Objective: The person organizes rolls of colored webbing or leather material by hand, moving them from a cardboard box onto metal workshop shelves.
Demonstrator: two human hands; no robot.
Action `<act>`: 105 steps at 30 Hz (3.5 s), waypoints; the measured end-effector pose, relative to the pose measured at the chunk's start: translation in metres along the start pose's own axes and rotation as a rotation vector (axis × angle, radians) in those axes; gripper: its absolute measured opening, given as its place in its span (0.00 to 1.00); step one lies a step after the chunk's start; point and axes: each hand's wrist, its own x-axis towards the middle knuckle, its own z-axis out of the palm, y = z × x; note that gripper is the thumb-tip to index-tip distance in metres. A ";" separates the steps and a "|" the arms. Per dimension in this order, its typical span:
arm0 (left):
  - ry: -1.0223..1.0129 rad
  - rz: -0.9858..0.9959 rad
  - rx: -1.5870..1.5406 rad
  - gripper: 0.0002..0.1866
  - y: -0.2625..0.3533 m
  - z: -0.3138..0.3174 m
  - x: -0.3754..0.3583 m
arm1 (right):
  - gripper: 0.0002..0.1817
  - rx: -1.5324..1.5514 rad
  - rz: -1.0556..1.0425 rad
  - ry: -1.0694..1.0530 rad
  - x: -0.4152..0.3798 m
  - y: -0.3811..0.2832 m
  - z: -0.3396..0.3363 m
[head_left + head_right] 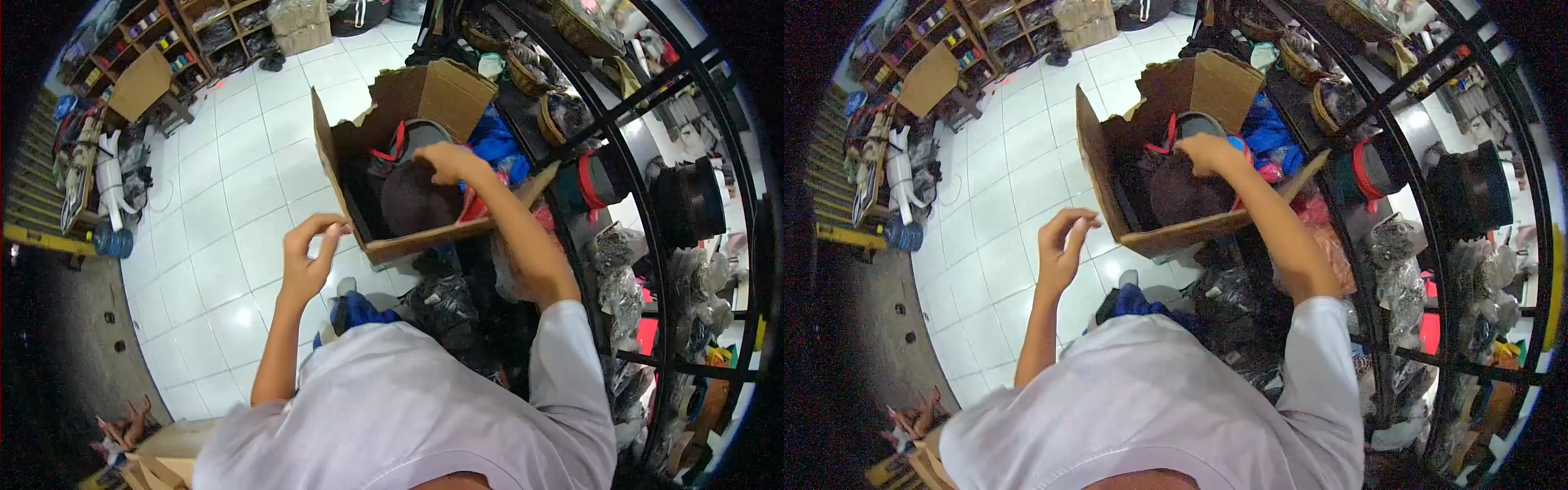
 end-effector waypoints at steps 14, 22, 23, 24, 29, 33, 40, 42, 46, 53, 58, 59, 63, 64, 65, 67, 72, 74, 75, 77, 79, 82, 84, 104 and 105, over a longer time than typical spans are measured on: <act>-0.487 -0.663 0.601 0.11 -0.345 -0.143 -0.443 | 0.43 -0.409 0.145 -0.587 0.127 0.037 0.061; -0.484 -1.124 0.272 0.10 -0.332 -0.130 -0.398 | 0.43 -0.040 0.185 -0.644 0.102 0.069 0.081; -0.450 -1.127 0.242 0.10 -0.332 -0.133 -0.378 | 0.43 -0.040 0.188 -0.643 0.099 0.067 0.077; -0.397 -1.151 0.210 0.10 -0.329 -0.143 -0.358 | 0.43 -0.069 0.162 -0.626 0.095 0.064 0.074; 0.082 -1.023 0.056 0.11 -0.303 -0.177 -0.203 | 0.45 -0.097 0.157 -0.592 0.083 0.044 0.053; 0.329 -0.505 0.097 0.14 -0.223 -0.194 -0.006 | 0.51 -0.094 0.117 -0.517 0.061 0.031 0.057; 0.035 -0.127 0.086 0.13 -0.082 -0.151 0.121 | 0.45 -0.315 -0.272 -0.432 0.036 -0.014 0.049; -0.107 -0.164 0.055 0.12 -0.080 -0.140 0.108 | 0.38 -0.368 -0.329 -0.413 0.035 -0.024 0.056; -0.126 -0.295 -0.018 0.11 -0.104 -0.120 0.071 | 0.30 -0.324 -0.132 -0.435 0.037 -0.032 0.076; -0.108 -0.439 -0.015 0.12 -0.109 -0.138 0.050 | 0.18 -0.364 -0.156 -0.155 0.041 -0.015 0.058; -0.002 -0.335 -0.054 0.10 -0.101 -0.146 0.077 | 0.23 0.102 0.005 -0.136 0.015 0.016 0.037; 0.017 -0.269 -0.057 0.09 -0.096 -0.142 0.087 | 0.23 0.094 -0.002 -0.130 0.007 0.017 0.030; -0.319 -0.008 0.016 0.14 -0.046 -0.096 0.147 | 0.23 0.208 0.017 0.066 -0.021 -0.007 -0.015; -0.432 0.053 0.048 0.18 -0.032 -0.080 0.161 | 0.23 0.214 0.013 0.184 -0.027 -0.013 -0.025; -0.565 0.097 0.122 0.23 -0.021 -0.061 0.174 | 0.23 0.217 0.006 0.307 -0.033 -0.018 -0.036; -0.680 0.320 0.330 0.34 -0.026 -0.022 0.192 | 0.22 0.274 0.047 0.425 -0.044 -0.036 -0.059; -0.713 0.573 0.033 0.29 0.027 0.030 0.240 | 0.20 0.353 0.161 0.883 -0.069 -0.075 -0.095; -0.808 0.588 0.198 0.24 0.060 0.028 0.248 | 0.20 0.359 0.136 0.990 -0.082 -0.080 -0.102; -0.834 0.627 0.223 0.23 0.074 0.029 0.249 | 0.21 0.365 0.119 1.061 -0.090 -0.081 -0.105; -0.863 0.707 0.350 0.23 0.097 0.030 0.257 | 0.18 0.530 0.119 1.025 -0.105 -0.078 -0.105; -0.944 0.683 0.441 0.23 0.132 0.029 0.256 | 0.15 1.044 -0.007 1.092 -0.112 -0.065 -0.104; -0.940 0.695 0.581 0.21 0.147 0.027 0.262 | 0.14 1.094 -0.004 1.156 -0.121 -0.051 -0.097; -0.951 0.664 0.688 0.21 0.159 0.024 0.266 | 0.14 1.191 -0.011 1.110 -0.128 -0.044 -0.094; -0.944 0.884 1.147 0.35 0.263 0.017 0.272 | 0.28 0.997 -0.279 0.598 -0.052 -0.024 -0.087; -0.935 0.884 1.144 0.35 0.271 0.011 0.272 | 0.28 0.990 -0.278 0.592 -0.053 -0.026 -0.089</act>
